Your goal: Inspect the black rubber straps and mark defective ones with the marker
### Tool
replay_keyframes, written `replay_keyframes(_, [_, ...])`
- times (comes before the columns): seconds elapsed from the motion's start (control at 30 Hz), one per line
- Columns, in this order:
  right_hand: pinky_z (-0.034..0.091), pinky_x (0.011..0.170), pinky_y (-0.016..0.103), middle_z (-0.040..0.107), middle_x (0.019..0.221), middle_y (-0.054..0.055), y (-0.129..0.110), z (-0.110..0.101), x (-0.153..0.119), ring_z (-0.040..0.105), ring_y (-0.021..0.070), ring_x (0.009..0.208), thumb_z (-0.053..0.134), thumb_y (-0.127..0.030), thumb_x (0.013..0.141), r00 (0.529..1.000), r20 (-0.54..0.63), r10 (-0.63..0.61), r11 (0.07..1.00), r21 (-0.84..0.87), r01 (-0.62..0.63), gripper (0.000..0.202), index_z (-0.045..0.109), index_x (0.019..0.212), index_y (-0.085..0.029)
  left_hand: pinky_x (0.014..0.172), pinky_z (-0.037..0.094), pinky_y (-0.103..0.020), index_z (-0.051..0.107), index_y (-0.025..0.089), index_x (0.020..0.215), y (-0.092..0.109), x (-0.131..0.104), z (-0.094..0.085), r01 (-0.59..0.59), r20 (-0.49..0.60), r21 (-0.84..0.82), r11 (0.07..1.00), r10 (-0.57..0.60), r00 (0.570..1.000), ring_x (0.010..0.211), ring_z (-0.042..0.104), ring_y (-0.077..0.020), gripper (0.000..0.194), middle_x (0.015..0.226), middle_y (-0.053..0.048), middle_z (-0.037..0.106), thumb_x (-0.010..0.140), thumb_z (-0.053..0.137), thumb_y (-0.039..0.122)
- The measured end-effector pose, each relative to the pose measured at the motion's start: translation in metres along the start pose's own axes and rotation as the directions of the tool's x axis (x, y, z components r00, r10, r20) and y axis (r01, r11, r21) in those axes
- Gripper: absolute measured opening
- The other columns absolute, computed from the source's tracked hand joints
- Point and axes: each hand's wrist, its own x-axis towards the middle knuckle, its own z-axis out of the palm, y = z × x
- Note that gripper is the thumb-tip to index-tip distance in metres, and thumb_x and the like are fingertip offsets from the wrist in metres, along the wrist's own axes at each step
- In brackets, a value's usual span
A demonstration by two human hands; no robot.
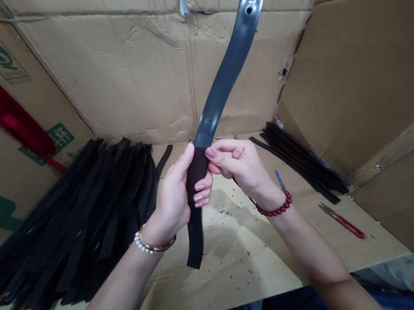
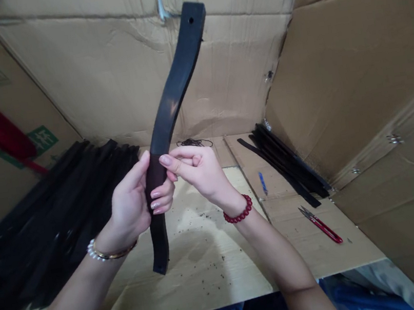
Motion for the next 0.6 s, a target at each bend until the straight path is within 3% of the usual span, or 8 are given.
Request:
replay_keyframes(0.13, [0.017,0.036,0.019,0.057,0.053,-0.005,-0.002,0.001,-0.001,0.028,0.0004,0.039,0.077,-0.038,0.081,0.998,0.022,0.059,0.998,0.037,-0.060,0.029,0.066,0.069,-0.014,0.032,0.027,-0.014,0.063,0.012,0.069,-0.001,-0.002,0.002,-0.045,-0.025,0.025,0.999,0.045,0.999,0.032,0.032,-0.0035,0.057,0.046,0.005,0.035,0.094,0.045,0.060])
replay_keyframes(0.37, [0.027,0.040,0.018,0.060,0.055,-0.003,-0.009,-0.001,-0.001,0.042,0.0031,0.044,0.077,-0.036,0.081,0.999,0.046,0.022,1.000,0.007,-0.022,0.029,0.066,0.067,-0.015,0.033,0.028,-0.014,0.063,0.012,0.070,-0.003,-0.004,0.000,-0.079,0.013,0.028,0.997,0.078,0.997,0.033,0.033,-0.0029,0.057,0.046,0.006,0.036,0.092,0.048,0.062])
replay_keyframes(0.47, [0.022,0.039,0.019,0.062,0.054,-0.002,-0.006,-0.009,0.001,0.042,0.0036,0.043,0.076,-0.040,0.083,0.997,0.071,0.042,0.999,-0.009,-0.041,0.029,0.068,0.071,-0.015,0.032,0.029,-0.014,0.064,0.014,0.072,-0.002,-0.001,-0.003,0.031,0.127,-0.005,1.000,-0.030,0.991,0.030,0.032,-0.0033,0.065,0.043,0.006,0.036,0.090,0.042,0.072])
replay_keyframes(0.6, [0.013,0.037,0.020,0.062,0.050,-0.004,0.009,-0.017,0.004,0.030,0.0026,0.035,0.072,-0.051,0.083,0.977,0.185,0.110,0.989,0.081,-0.127,0.036,0.070,0.096,-0.017,0.027,0.027,-0.015,0.064,0.015,0.068,0.000,0.001,-0.006,0.177,0.283,0.003,0.984,-0.170,0.944,0.025,0.030,-0.0049,0.073,0.037,0.006,0.034,0.086,0.035,0.081])
